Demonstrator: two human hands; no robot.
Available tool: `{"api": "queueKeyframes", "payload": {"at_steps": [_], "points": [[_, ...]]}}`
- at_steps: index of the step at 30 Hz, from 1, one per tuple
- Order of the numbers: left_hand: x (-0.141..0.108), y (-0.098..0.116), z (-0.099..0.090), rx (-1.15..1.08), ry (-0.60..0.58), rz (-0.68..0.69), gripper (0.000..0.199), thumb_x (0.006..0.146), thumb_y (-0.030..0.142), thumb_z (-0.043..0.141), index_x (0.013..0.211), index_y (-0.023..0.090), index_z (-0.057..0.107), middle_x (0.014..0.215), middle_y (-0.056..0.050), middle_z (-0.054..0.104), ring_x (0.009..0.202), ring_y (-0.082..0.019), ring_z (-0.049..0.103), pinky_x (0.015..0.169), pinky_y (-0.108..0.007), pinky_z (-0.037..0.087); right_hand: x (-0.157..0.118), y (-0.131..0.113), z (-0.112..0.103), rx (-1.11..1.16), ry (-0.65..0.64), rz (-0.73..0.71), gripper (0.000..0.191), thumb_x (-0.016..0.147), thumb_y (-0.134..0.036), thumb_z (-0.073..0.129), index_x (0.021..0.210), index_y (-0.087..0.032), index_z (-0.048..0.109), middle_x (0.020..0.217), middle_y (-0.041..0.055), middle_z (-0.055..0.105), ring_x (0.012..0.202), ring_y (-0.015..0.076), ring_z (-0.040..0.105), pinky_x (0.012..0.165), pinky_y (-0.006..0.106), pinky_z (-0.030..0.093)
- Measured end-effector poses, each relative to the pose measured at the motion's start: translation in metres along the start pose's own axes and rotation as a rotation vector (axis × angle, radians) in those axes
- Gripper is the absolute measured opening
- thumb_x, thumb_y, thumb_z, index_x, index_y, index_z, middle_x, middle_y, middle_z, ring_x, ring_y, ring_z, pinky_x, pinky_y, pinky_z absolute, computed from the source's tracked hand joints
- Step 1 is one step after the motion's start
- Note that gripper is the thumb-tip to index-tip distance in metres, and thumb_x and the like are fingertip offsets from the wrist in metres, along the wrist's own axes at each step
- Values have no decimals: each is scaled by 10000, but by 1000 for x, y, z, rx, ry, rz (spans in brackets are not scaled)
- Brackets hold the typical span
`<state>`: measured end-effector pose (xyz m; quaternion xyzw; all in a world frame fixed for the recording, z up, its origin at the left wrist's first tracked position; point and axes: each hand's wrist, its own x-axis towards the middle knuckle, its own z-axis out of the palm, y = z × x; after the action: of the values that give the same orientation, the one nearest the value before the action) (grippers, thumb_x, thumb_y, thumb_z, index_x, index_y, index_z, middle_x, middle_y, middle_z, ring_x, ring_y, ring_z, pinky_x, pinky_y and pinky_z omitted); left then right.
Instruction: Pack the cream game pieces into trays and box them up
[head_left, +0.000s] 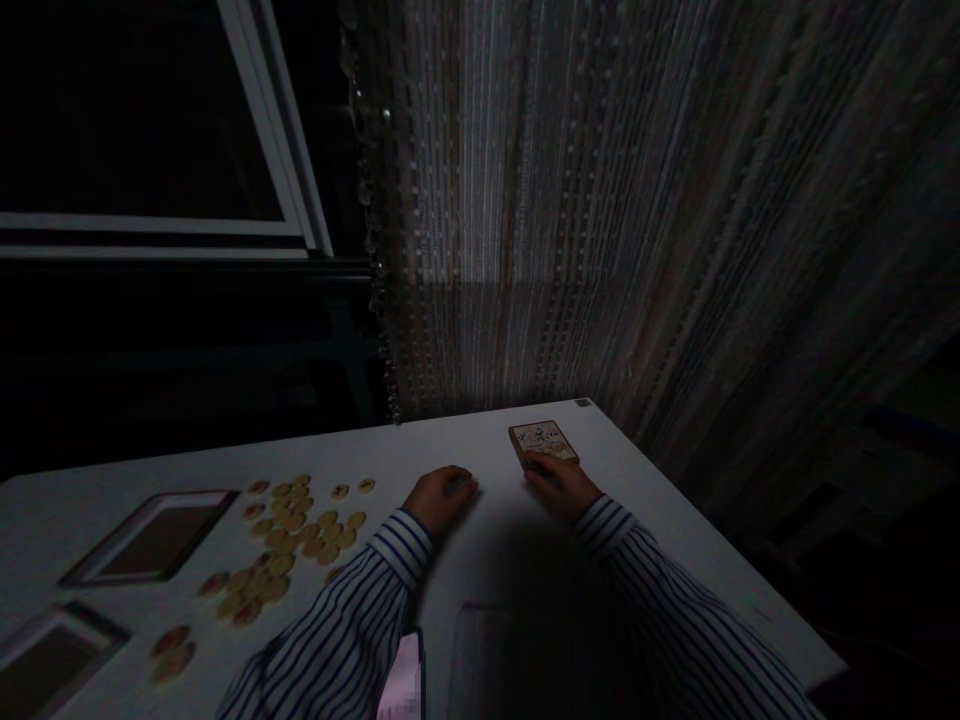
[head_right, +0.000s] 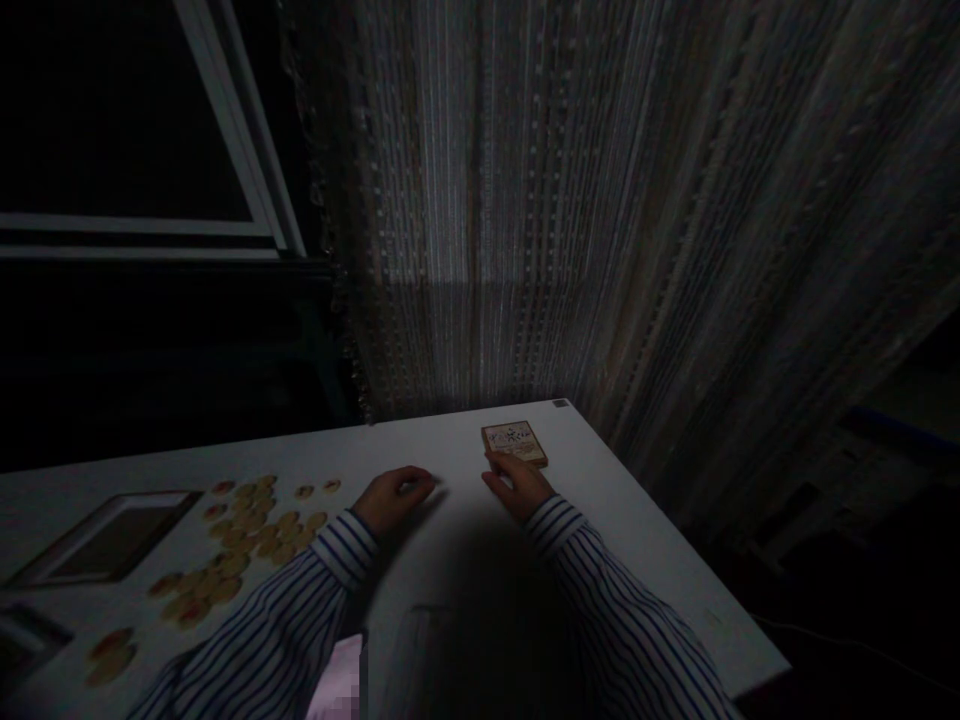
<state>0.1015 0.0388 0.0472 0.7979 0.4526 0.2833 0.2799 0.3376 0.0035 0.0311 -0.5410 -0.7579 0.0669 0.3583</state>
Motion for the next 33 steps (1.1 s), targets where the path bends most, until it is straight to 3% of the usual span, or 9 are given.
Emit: {"api": "queueKeyframes", "payload": {"at_steps": [14, 25, 33], "points": [[-25, -18, -30, -21, 64, -75, 362, 715, 434, 462, 890, 163, 627, 909, -59, 650, 875, -190, 573, 798, -285, 422, 18, -48, 18, 6, -101, -49, 379, 785, -356, 446, 1103, -162, 515, 1085, 102, 574, 984, 199, 537, 876, 379, 412], [-47, -32, -46, -73, 120, -134, 347, 712, 421, 474, 904, 169, 616, 899, -45, 647, 867, -183, 572, 789, -291, 428, 25, -71, 45, 14, -177, -111, 395, 788, -358, 436, 1107, -138, 514, 1079, 102, 578, 988, 182, 531, 871, 339, 420], [-64, -39, -54, -32, 223, -132, 386, 725, 406, 468, 986, 144, 576, 1013, -79, 611, 958, -192, 541, 868, -317, 395, 31, -87, 55, -19, -241, -160, 395, 794, -351, 420, 1110, -133, 510, 1103, 103, 567, 1018, 187, 515, 885, 349, 409]]}}
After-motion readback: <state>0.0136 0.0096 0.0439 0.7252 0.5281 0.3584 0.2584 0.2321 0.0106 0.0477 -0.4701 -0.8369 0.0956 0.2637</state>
